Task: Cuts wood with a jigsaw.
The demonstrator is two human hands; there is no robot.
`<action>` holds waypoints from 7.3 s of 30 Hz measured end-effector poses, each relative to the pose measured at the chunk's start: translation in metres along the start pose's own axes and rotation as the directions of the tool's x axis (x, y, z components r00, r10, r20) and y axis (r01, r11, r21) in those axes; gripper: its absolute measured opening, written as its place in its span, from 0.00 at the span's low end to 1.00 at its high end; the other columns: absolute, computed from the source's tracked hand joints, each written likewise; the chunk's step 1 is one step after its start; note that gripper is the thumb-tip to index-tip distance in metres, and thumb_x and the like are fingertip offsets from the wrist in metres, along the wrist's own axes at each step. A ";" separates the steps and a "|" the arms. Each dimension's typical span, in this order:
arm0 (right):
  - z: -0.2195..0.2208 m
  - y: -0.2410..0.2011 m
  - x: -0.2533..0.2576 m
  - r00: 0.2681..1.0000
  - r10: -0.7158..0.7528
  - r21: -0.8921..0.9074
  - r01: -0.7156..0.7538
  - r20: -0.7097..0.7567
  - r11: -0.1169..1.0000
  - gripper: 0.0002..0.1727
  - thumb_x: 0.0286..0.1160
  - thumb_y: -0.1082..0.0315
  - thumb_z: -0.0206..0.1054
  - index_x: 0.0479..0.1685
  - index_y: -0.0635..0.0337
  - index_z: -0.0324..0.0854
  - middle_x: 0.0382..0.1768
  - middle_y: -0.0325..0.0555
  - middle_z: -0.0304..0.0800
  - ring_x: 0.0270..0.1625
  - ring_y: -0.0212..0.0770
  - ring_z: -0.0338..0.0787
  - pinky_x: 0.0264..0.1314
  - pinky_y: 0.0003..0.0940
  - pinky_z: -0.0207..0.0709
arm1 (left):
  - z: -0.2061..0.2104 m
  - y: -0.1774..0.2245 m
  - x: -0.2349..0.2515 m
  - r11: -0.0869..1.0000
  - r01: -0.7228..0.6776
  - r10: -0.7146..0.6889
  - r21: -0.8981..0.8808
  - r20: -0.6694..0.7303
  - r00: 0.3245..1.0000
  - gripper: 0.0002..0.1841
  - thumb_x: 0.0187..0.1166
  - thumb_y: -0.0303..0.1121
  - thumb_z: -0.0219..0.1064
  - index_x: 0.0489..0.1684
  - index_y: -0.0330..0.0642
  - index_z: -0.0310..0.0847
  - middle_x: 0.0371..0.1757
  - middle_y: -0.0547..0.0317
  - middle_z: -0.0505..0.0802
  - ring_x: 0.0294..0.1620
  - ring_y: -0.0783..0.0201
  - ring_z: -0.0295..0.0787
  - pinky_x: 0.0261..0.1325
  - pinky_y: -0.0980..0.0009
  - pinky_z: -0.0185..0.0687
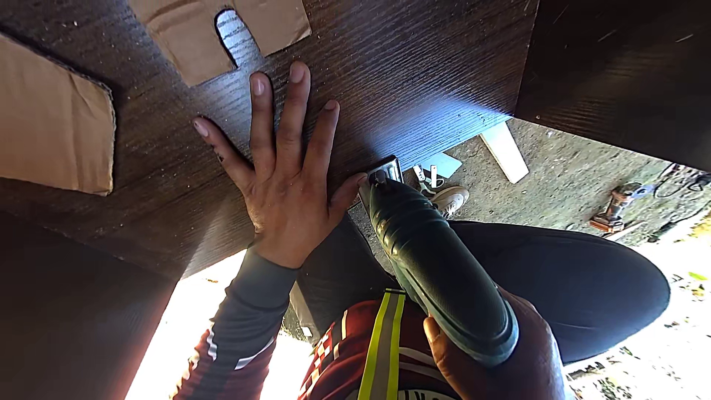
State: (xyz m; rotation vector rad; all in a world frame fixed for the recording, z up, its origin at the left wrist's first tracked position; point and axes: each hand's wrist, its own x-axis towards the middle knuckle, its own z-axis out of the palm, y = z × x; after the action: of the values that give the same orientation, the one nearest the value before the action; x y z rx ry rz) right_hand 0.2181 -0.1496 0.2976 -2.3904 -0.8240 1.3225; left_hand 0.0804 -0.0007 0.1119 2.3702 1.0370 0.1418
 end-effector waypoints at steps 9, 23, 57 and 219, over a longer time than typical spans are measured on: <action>0.003 -0.003 0.000 0.999 0.047 0.079 -0.047 -0.002 0.996 0.21 0.57 0.62 0.78 0.45 0.68 0.83 0.36 0.43 0.93 0.43 0.15 0.89 0.51 0.10 0.82 | 0.001 0.001 0.002 1.000 0.019 -0.019 0.001 -0.020 1.000 0.43 0.72 0.70 0.64 0.84 0.52 0.74 0.96 0.51 0.60 0.98 0.39 0.39 0.87 0.22 0.17; 0.002 -0.005 0.004 0.998 0.060 0.155 -0.062 0.016 0.986 0.19 0.56 0.65 0.78 0.45 0.66 0.82 0.36 0.40 0.93 0.43 0.16 0.90 0.50 0.11 0.84 | 0.002 0.002 0.002 0.999 0.038 -0.038 0.001 -0.051 0.998 0.40 0.73 0.68 0.64 0.81 0.53 0.77 0.94 0.52 0.63 0.97 0.41 0.43 0.89 0.25 0.18; 0.023 -0.010 0.002 0.981 0.153 0.604 -0.194 0.118 0.773 0.20 0.60 0.72 0.79 0.49 0.73 0.80 0.36 0.48 0.91 0.39 0.31 0.92 0.47 0.27 0.89 | 0.003 0.008 0.013 0.994 0.103 -0.108 -0.038 -0.148 0.983 0.33 0.63 0.69 0.75 0.60 0.55 0.86 0.84 0.49 0.74 0.92 0.41 0.53 0.89 0.30 0.31; -0.020 0.014 0.012 0.989 0.079 0.192 -0.102 0.123 0.976 0.18 0.54 0.64 0.78 0.45 0.60 0.83 0.35 0.34 0.92 0.39 0.19 0.90 0.44 0.15 0.86 | 0.002 0.012 0.016 0.999 0.041 -0.041 -0.006 0.032 0.999 0.50 0.64 0.74 0.66 0.88 0.56 0.68 0.98 0.45 0.51 0.98 0.35 0.27 0.86 0.22 0.11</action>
State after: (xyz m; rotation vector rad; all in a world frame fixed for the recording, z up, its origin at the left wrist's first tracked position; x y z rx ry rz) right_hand 0.2446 -0.1528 0.2930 -2.2374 -0.5870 1.5138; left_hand 0.1000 0.0032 0.1143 2.3363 1.0680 0.0915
